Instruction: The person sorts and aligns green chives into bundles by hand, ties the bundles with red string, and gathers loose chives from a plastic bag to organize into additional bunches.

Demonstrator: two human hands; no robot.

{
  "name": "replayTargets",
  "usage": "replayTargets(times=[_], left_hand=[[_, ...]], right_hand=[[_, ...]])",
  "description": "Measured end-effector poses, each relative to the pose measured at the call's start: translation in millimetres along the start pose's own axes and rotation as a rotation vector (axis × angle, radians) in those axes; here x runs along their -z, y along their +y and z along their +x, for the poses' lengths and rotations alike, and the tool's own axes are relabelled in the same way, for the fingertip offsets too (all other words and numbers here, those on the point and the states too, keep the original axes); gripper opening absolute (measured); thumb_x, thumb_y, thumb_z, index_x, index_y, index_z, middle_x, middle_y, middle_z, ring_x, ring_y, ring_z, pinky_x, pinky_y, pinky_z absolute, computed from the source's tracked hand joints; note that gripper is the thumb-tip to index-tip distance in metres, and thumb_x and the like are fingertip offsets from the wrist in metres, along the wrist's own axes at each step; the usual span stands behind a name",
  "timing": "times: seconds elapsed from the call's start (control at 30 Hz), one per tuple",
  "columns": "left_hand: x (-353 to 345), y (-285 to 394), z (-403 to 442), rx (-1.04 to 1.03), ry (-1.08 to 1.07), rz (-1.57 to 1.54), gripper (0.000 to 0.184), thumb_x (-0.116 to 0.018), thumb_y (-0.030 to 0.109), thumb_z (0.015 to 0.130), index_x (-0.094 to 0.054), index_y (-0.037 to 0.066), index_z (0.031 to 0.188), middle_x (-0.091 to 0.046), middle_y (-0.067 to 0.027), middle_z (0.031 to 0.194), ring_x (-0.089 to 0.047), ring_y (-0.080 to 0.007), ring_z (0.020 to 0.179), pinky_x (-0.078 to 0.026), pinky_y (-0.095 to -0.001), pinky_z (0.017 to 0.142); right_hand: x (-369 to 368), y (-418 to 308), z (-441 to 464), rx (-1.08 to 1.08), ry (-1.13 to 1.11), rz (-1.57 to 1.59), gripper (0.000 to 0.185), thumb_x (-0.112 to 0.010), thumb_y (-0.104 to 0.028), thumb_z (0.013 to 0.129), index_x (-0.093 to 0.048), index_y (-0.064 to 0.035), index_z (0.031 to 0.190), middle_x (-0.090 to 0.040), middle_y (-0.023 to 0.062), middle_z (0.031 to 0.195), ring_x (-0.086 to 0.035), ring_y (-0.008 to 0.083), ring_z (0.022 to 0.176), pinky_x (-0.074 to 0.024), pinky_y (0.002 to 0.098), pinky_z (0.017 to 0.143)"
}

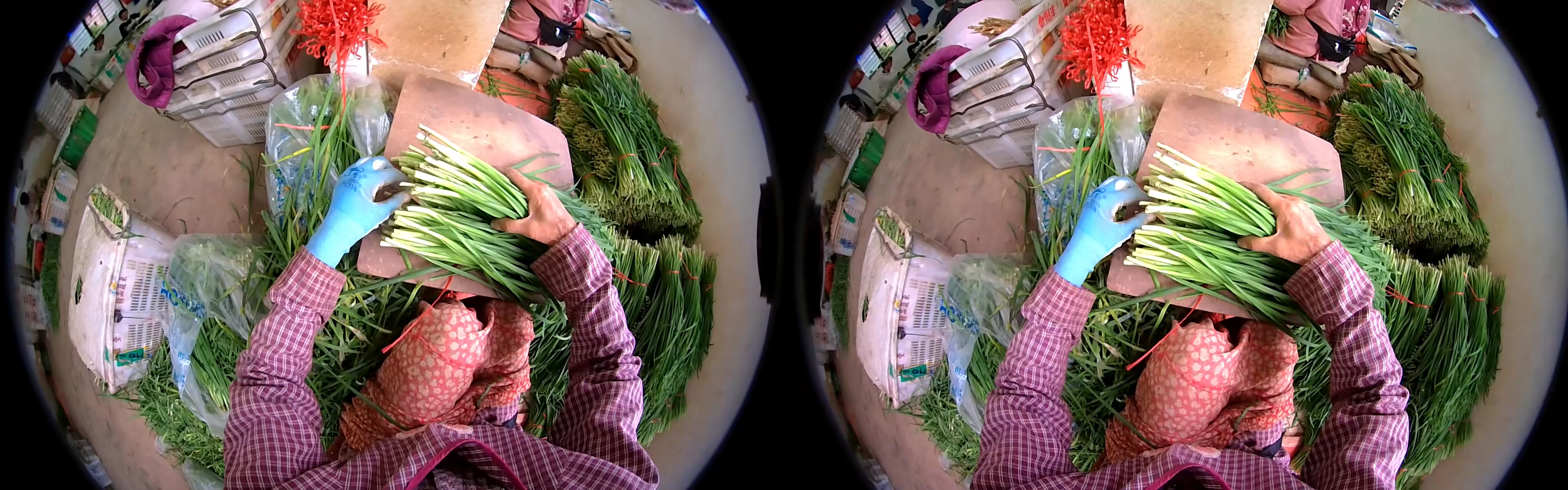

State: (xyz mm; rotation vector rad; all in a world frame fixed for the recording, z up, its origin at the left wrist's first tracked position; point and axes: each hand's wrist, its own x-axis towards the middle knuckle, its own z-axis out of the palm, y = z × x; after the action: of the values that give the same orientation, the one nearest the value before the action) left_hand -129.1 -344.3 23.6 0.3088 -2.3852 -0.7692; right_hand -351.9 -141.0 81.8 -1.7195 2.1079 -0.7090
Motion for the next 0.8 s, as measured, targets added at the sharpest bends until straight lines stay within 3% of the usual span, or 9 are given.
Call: replayTargets(times=[0.2, 0.3, 0.43, 0.53, 0.6, 0.63, 0.7, 0.77, 0.8], left_hand=[[24, -2, 0, -0.046, 0.074, 0.013, 0.01, -0.071, 0.009, 0.075, -0.066, 0.004, 0.082, -0.062, -0.0093, 0.081, -0.059, -0.0259, 0.081, -0.046, -0.0353, 0.074], [61, -20, -19, 0.131, 0.195, -0.012, 0.006, -0.069, 0.005, 0.075, -0.066, 0.003, 0.08, -0.063, -0.0051, 0.08, -0.061, -0.0148, 0.075, -0.048, -0.0278, 0.072], [138, -82, -91, 0.507, 0.553, 0.001, 0.018, -0.068, 0.008, 0.08, -0.066, 0.001, 0.097, -0.066, -0.0038, 0.088, -0.058, -0.0113, 0.078, -0.049, -0.0268, 0.071], [230, -133, -175, 0.792, 0.707, 0.557, 0.035, -0.068, 0.015, 0.081, -0.062, -0.004, 0.109, -0.067, -0.0124, 0.098, -0.062, -0.0204, 0.088, -0.05, -0.0321, 0.081], [308, -194, -270, 0.814, 0.635, 0.668, 0.049, -0.07, 0.018, 0.08, -0.055, -0.005, 0.121, -0.063, -0.0165, 0.111, -0.06, -0.0258, 0.101, -0.047, -0.0356, 0.089], [311, -183, -261, 0.799, 0.633, 0.667, 0.049, -0.07, 0.018, 0.08, -0.055, -0.005, 0.121, -0.063, -0.0165, 0.111, -0.06, -0.0258, 0.101, -0.047, -0.0356, 0.089], [300, -132, -235, 0.636, 0.586, 1.098, 0.065, -0.074, 0.018, 0.076, -0.047, -0.005, 0.13, -0.057, -0.0184, 0.122, -0.054, -0.0283, 0.112, -0.043, -0.0376, 0.096], [222, -52, -168, 0.326, 0.55, 0.851, 0.075, -0.078, 0.019, 0.071, -0.043, -0.004, 0.133, -0.052, -0.0213, 0.128, -0.05, -0.0313, 0.116, -0.04, -0.0413, 0.099], [171, -20, -146, 0.1, 0.557, 0.46, 0.081, -0.082, 0.024, 0.065, -0.044, -0.004, 0.131, -0.05, -0.0243, 0.126, -0.049, -0.032, 0.117, -0.039, -0.0431, 0.1]], right_hand=[[0, 0, -2, -0.029, 0.01, 0.003, 0.075, -0.077, -0.023, 0.063, -0.048, -0.0052, 0.13, -0.067, 0.0189, 0.099, -0.065, 0.033, 0.093, -0.05, 0.0388, 0.083], [2, -5, -1, -0.032, -0.009, 0.015, 0.076, -0.077, -0.024, 0.063, -0.047, -0.0052, 0.13, -0.067, 0.019, 0.099, -0.065, 0.0333, 0.093, -0.0501, 0.0391, 0.083], [1, -3, -1, -0.039, -0.015, 0.007, 0.077, -0.077, -0.027, 0.064, -0.046, -0.0059, 0.131, -0.067, 0.0195, 0.099, -0.065, 0.0346, 0.093, -0.05, 0.04, 0.083], [-3, 2, 0, -0.052, -0.029, -0.039, 0.077, -0.077, -0.029, 0.065, -0.046, -0.0071, 0.131, -0.067, 0.0199, 0.1, -0.064, 0.0357, 0.093, -0.0499, 0.0414, 0.083], [-6, 2, 2, -0.023, -0.022, -0.096, 0.075, -0.076, -0.031, 0.066, -0.046, -0.0104, 0.132, -0.067, 0.0195, 0.1, -0.064, 0.0367, 0.093, -0.0498, 0.043, 0.083], [-7, -1, 2, 0.005, -0.01, -0.096, 0.076, -0.076, -0.032, 0.066, -0.045, -0.0138, 0.133, -0.067, 0.0187, 0.1, -0.064, 0.0373, 0.093, -0.0498, 0.0437, 0.083], [-10, 0, 2, -0.007, 0.002, -0.132, 0.076, -0.076, -0.032, 0.066, -0.045, -0.0155, 0.133, -0.067, 0.0182, 0.1, -0.064, 0.0377, 0.093, -0.0498, 0.0439, 0.083], [-9, -3, 3, -0.021, -0.023, -0.184, 0.079, -0.076, -0.031, 0.066, -0.042, -0.0183, 0.135, -0.065, 0.0173, 0.104, -0.063, 0.0384, 0.094, -0.0498, 0.0443, 0.084], [-10, -4, 3, -0.024, -0.02, -0.184, 0.079, -0.076, -0.031, 0.066, -0.042, -0.0183, 0.135, -0.065, 0.0173, 0.104, -0.063, 0.0384, 0.094, -0.0498, 0.0443, 0.084]])
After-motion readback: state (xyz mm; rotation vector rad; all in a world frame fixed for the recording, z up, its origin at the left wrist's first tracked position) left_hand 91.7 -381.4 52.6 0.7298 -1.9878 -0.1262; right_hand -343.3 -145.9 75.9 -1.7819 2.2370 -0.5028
